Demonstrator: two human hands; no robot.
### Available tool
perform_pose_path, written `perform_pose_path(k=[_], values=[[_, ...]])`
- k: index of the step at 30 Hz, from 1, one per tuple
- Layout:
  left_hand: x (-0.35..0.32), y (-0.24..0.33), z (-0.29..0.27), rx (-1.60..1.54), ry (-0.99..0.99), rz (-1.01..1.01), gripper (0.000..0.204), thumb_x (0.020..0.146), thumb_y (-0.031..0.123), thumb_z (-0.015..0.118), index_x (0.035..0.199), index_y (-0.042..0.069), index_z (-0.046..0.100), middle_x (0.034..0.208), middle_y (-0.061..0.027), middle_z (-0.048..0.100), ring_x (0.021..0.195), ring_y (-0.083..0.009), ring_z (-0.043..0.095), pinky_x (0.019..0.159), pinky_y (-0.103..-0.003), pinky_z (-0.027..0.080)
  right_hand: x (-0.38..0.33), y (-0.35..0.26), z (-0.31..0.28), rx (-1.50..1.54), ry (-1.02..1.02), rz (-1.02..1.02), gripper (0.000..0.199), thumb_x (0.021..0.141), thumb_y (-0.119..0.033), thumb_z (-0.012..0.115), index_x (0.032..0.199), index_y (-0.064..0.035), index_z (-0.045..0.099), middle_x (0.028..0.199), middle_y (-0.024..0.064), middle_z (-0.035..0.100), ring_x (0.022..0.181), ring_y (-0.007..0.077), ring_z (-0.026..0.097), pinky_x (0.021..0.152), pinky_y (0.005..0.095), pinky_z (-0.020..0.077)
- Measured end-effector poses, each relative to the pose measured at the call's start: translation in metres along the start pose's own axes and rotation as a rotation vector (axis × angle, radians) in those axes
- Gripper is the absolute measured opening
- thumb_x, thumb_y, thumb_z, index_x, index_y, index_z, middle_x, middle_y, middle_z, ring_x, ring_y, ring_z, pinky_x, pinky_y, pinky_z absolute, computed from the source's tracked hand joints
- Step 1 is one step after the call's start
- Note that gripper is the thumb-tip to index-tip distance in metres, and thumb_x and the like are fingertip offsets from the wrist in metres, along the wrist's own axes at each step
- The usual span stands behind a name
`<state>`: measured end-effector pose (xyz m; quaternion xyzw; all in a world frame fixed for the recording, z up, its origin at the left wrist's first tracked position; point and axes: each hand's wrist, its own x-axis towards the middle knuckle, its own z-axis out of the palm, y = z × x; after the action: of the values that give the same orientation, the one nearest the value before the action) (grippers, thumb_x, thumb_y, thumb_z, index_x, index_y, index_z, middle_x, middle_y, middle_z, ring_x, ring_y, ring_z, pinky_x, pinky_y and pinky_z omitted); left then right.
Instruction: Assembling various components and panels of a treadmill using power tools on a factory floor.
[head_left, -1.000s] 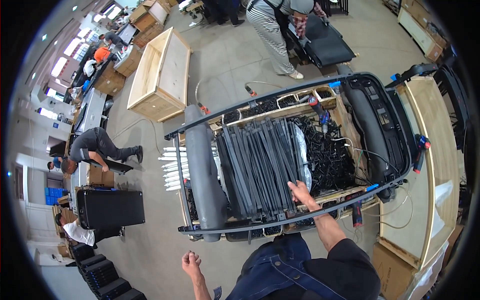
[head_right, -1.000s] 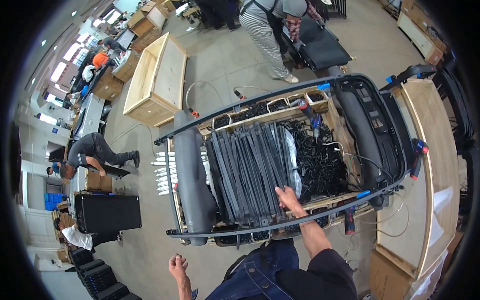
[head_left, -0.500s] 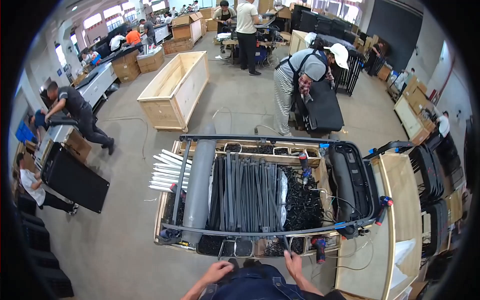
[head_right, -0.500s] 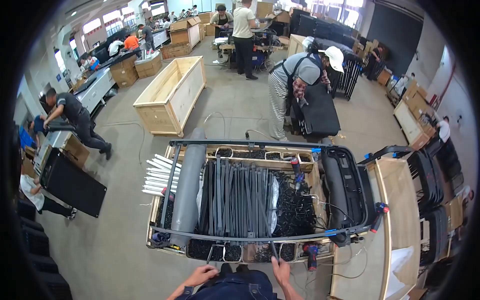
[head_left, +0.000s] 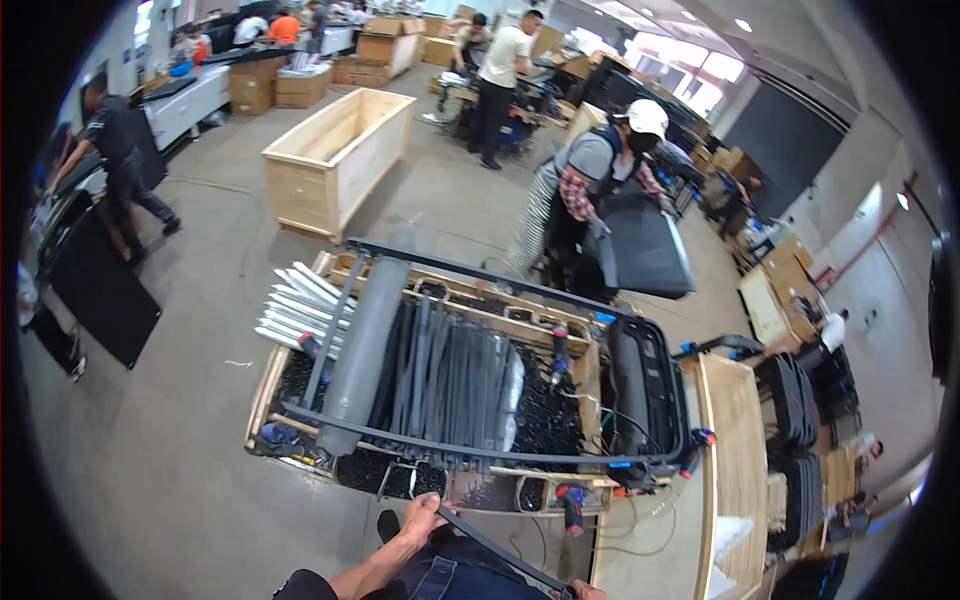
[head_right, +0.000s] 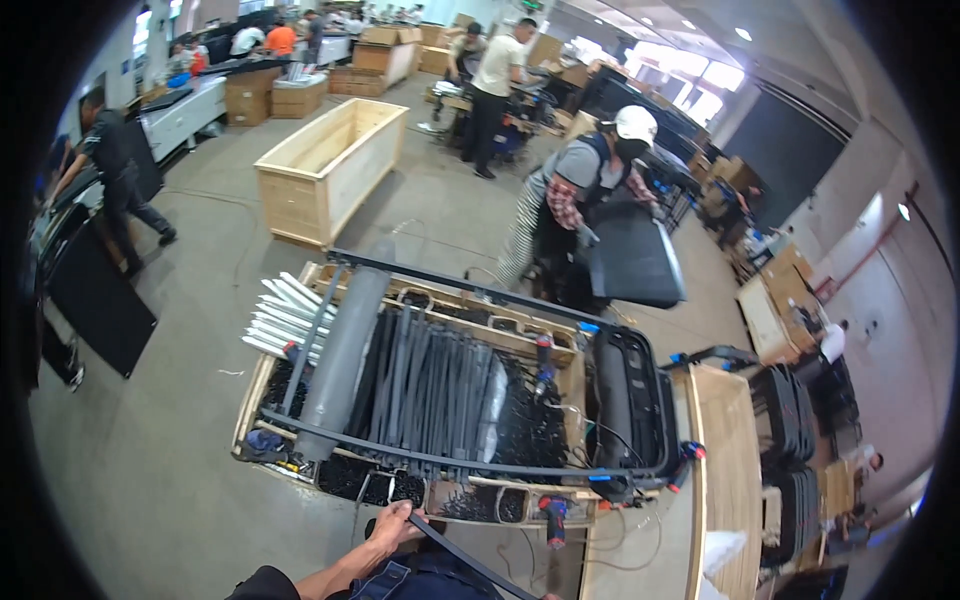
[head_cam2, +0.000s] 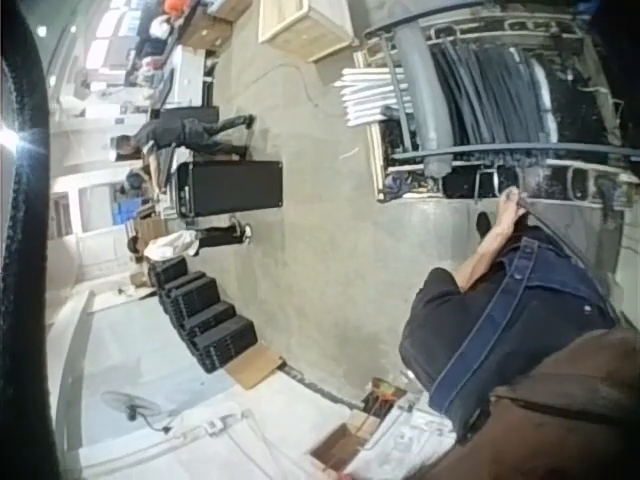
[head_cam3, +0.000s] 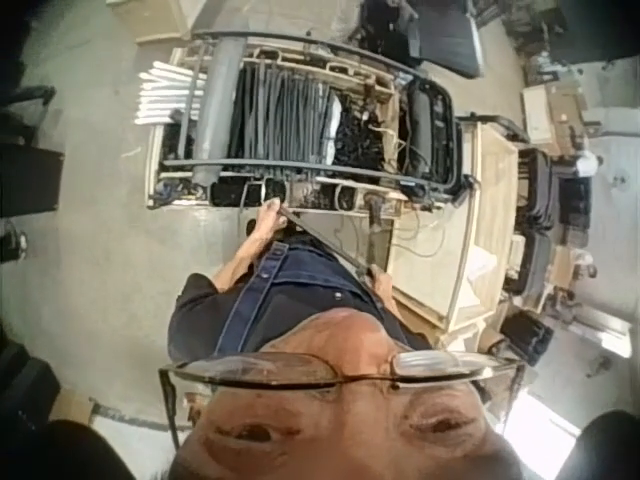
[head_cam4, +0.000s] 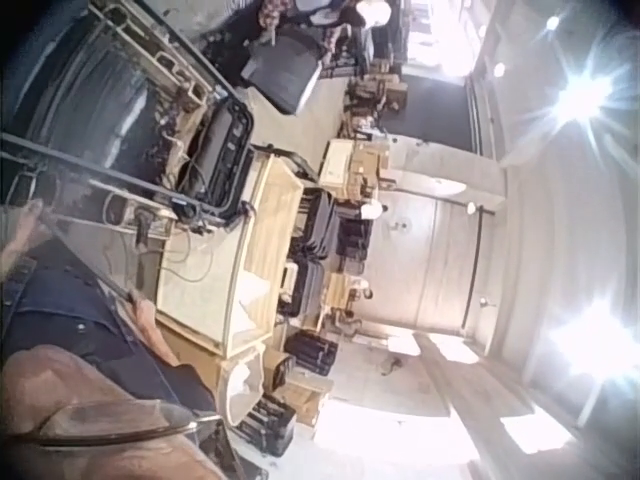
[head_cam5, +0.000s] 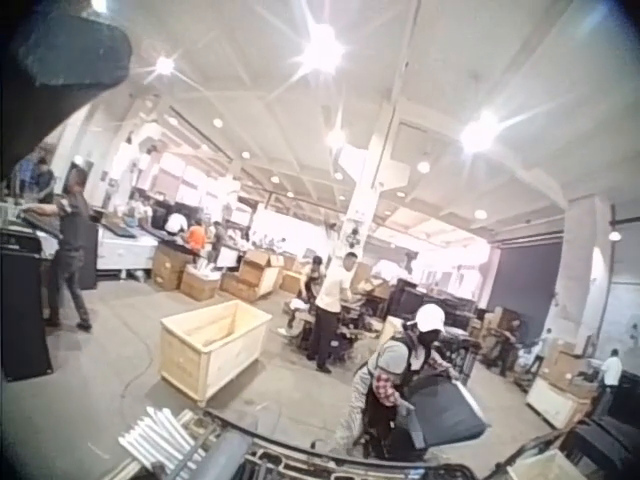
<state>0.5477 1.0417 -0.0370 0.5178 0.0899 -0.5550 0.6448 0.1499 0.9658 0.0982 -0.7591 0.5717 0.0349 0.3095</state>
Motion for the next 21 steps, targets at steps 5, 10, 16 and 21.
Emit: perform_pose_path(k=[5,10,16,21], values=[[-0.027,0.031,-0.011,0.067,0.221,0.257,0.027,0.099,0.009,0.049,0.117,-0.011,0.055,0.104,-0.0225,0.067,0.092,-0.0293,0.071,0.079,-0.039,0.063,0.056,-0.019,-0.018,-0.146,-0.022,-0.505,0.013,0.091,-0.016,0.063,0.099,-0.0064,0.067,0.092,0.0202,0.07,0.083,0.0415,0.065,0.072,0.0466,0.0494],[-0.077,0.102,0.036,0.224,0.416,0.689,0.029,0.101,0.017,0.052,0.119,-0.004,0.059,0.092,-0.015,0.07,0.076,-0.0173,0.068,0.063,-0.028,0.057,0.134,-0.046,-0.05,-0.111,-0.074,-0.871,0.036,0.092,-0.035,0.069,0.114,-0.0086,0.058,0.097,0.0141,0.069,0.08,0.0352,0.068,0.062,0.0445,0.0548],[-0.119,0.207,0.193,0.443,0.136,1.014,0.035,0.102,0.017,0.057,0.131,-0.002,0.053,0.103,-0.0139,0.07,0.09,-0.0175,0.069,0.07,-0.024,0.057,0.158,-0.049,-0.092,0.093,0.054,-0.877,0.042,0.089,-0.024,0.072,0.125,-0.0049,0.06,0.095,0.0152,0.066,0.08,0.0366,0.067,0.065,0.0435,0.0568],[-0.13,0.227,0.299,0.276,-0.325,1.083,0.051,0.097,0.011,0.061,0.141,-0.003,0.039,0.114,-0.0194,0.067,0.098,-0.0272,0.069,0.083,-0.037,0.059,0.151,-0.054,-0.121,0.512,0.105,-0.783,0.028,0.091,-0.009,0.064,0.117,0.0003,0.06,0.096,0.0186,0.067,0.082,0.0371,0.067,0.07,0.0411,0.0549]])
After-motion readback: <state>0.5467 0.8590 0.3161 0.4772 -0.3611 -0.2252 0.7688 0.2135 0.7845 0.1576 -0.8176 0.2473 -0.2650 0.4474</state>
